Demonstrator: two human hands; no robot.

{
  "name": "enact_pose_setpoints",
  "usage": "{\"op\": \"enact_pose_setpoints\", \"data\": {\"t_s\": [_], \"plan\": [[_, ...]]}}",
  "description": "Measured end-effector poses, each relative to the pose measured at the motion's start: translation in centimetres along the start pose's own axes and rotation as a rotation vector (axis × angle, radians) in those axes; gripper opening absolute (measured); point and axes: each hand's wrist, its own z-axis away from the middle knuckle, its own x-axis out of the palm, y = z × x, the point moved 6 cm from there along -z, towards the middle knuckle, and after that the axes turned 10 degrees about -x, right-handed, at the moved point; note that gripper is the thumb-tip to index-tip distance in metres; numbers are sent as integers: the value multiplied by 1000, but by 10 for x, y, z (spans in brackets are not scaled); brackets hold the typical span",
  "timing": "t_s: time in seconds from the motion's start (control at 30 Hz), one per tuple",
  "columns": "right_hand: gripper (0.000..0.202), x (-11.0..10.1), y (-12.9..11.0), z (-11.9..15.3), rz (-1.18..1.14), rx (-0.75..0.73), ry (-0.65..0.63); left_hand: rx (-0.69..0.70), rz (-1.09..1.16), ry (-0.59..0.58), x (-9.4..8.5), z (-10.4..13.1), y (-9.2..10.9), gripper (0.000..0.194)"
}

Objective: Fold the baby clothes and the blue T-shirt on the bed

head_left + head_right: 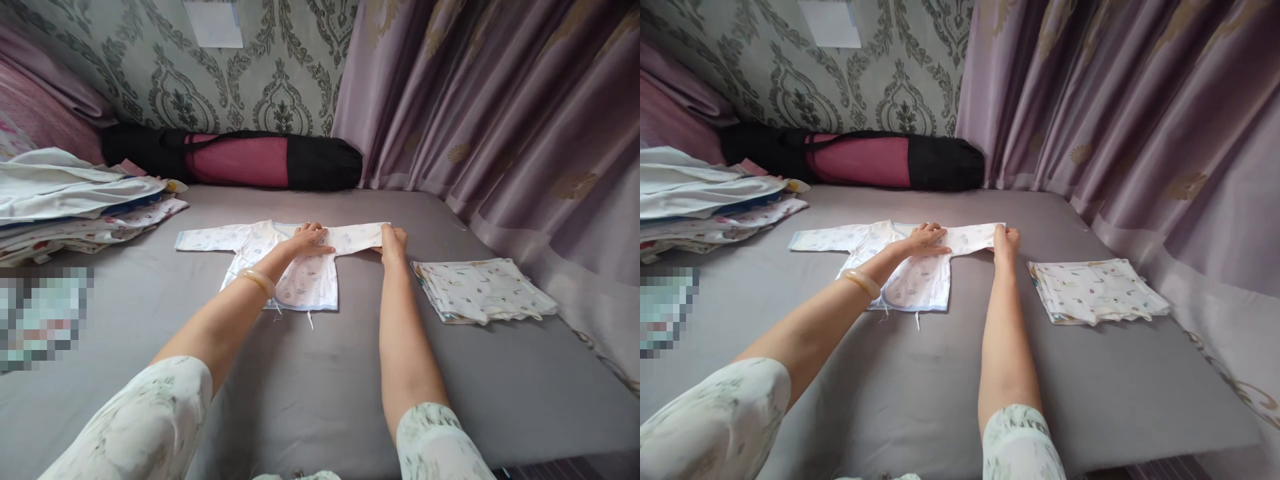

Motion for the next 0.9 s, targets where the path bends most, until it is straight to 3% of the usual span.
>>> {"op": "enact_pose_setpoints", "data": {"t_s": [0.1, 0.33, 0.6, 0.73, 0.83, 0.9], "plan": [[17, 7, -4, 7, -225, 159, -5, -8, -21, -19, 0, -4, 0, 78], [11, 25, -29, 19, -480, 192, -103, -10, -45, -61, -4, -13, 1, 90], [8, 66, -34, 41, -573, 227, -198, 16, -95, -103, -13, -13, 10, 78], [7, 77, -32, 48, -566, 262, -191, -8, -60, -85, -15, -9, 10, 74], [9, 81, -31, 52, -567, 288, -185, 15, 37, -59, -20, 3, 0, 76], [9, 84, -30, 55, -568, 301, -188, 14, 93, 19, -26, 16, -16, 74]]}}
